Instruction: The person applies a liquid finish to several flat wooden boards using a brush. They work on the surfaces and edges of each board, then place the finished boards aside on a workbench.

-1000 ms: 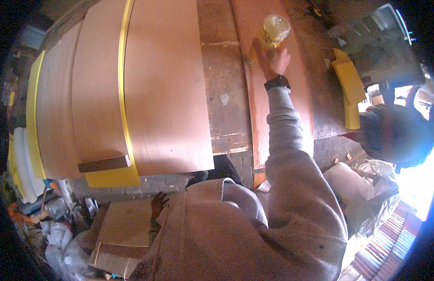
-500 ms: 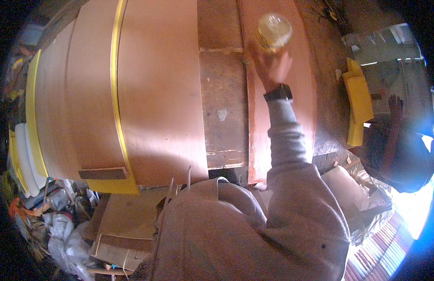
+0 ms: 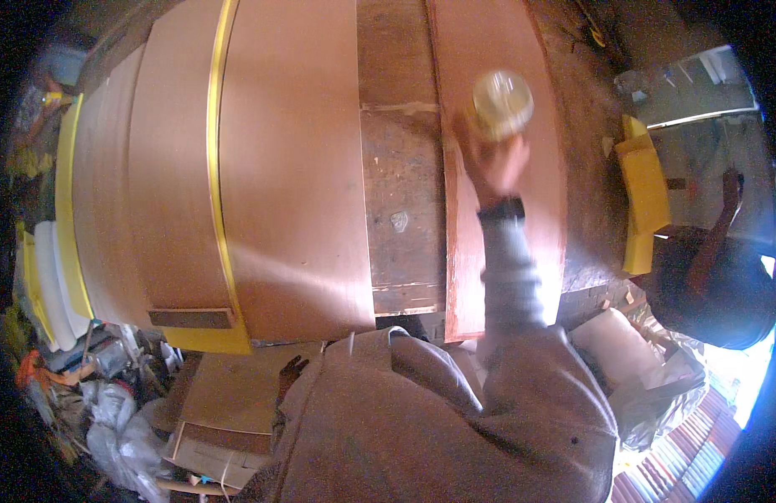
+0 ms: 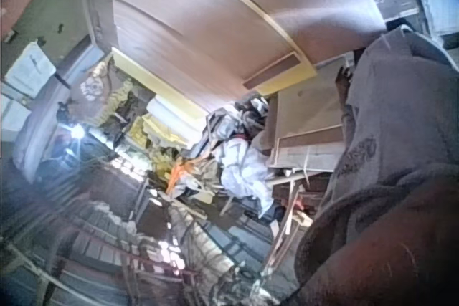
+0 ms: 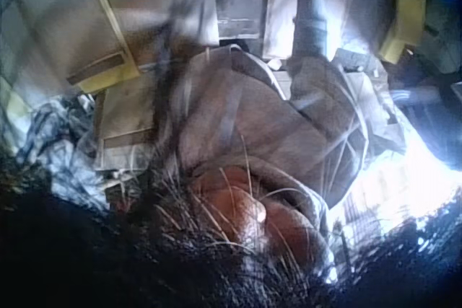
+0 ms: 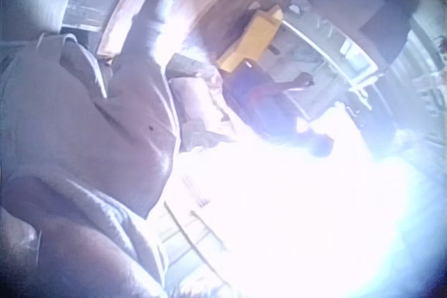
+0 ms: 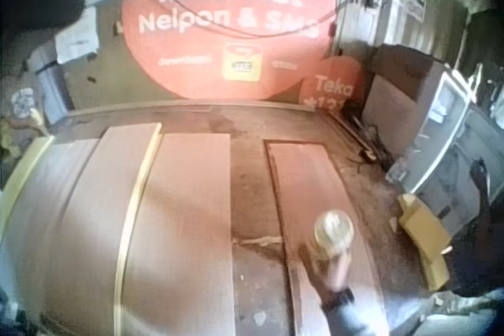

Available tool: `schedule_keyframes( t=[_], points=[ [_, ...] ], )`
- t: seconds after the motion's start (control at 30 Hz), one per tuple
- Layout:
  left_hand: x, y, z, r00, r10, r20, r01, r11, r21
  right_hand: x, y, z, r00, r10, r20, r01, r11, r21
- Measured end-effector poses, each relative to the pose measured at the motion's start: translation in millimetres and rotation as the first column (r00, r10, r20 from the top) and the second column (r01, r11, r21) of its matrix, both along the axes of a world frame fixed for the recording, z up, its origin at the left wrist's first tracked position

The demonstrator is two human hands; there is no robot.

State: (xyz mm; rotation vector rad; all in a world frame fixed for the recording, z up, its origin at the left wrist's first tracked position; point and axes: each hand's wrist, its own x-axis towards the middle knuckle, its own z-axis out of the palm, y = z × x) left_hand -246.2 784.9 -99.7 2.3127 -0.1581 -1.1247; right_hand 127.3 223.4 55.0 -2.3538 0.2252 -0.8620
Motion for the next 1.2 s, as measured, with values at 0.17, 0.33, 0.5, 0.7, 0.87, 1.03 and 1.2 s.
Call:
schedule_keyframes(
  t=[0.17, 0.33, 0.5, 0.7, 0.87, 1.03, 1.2],
  points=[
    [17.5, -3.3, 41.1, 0.94, 0.296, -0.169, -0.317, 0.941, -0.116, 103.9, -27.9, -7.6, 0.986, -0.124, -0.109, 0.106, 0.982, -0.159],
    [77.3, -27.3, 120.5, 0.949, -0.036, -0.314, 0.041, 0.999, 0.009, 28.5, 2.3, 15.2, 0.997, 0.031, -0.071, -0.032, 0.999, -0.014],
    [208.8, -104.8, 184.0, 0.993, 0.108, -0.054, -0.113, 0.987, -0.11, 22.4, 1.7, 11.2, 0.999, -0.011, -0.032, 0.011, 1.0, -0.001],
    [380.7, -228.9, 124.5, 0.627, 0.113, 0.771, 0.025, 0.986, -0.165, 142.5, -41.2, -1.3, 0.997, -0.075, -0.034, 0.069, 0.985, -0.157],
    [429.4, -269.6, 72.9, 0.427, 0.089, 0.9, -0.199, 0.98, -0.003, 79.1, -12.2, 10.0, 0.998, 0.025, -0.059, -0.023, 0.999, 0.035],
    [427.0, -277.7, 67.5, 0.417, 0.039, 0.908, -0.211, 0.976, 0.055, 86.1, -16.6, 7.7, 0.999, -0.018, -0.029, 0.02, 0.999, 0.049],
    [428.6, -278.6, 71.6, 0.432, 0.053, 0.9, -0.203, 0.978, 0.04, 206.6, -55.9, -3.2, 0.997, -0.053, 0.047, 0.061, 0.981, -0.186]
  ],
)
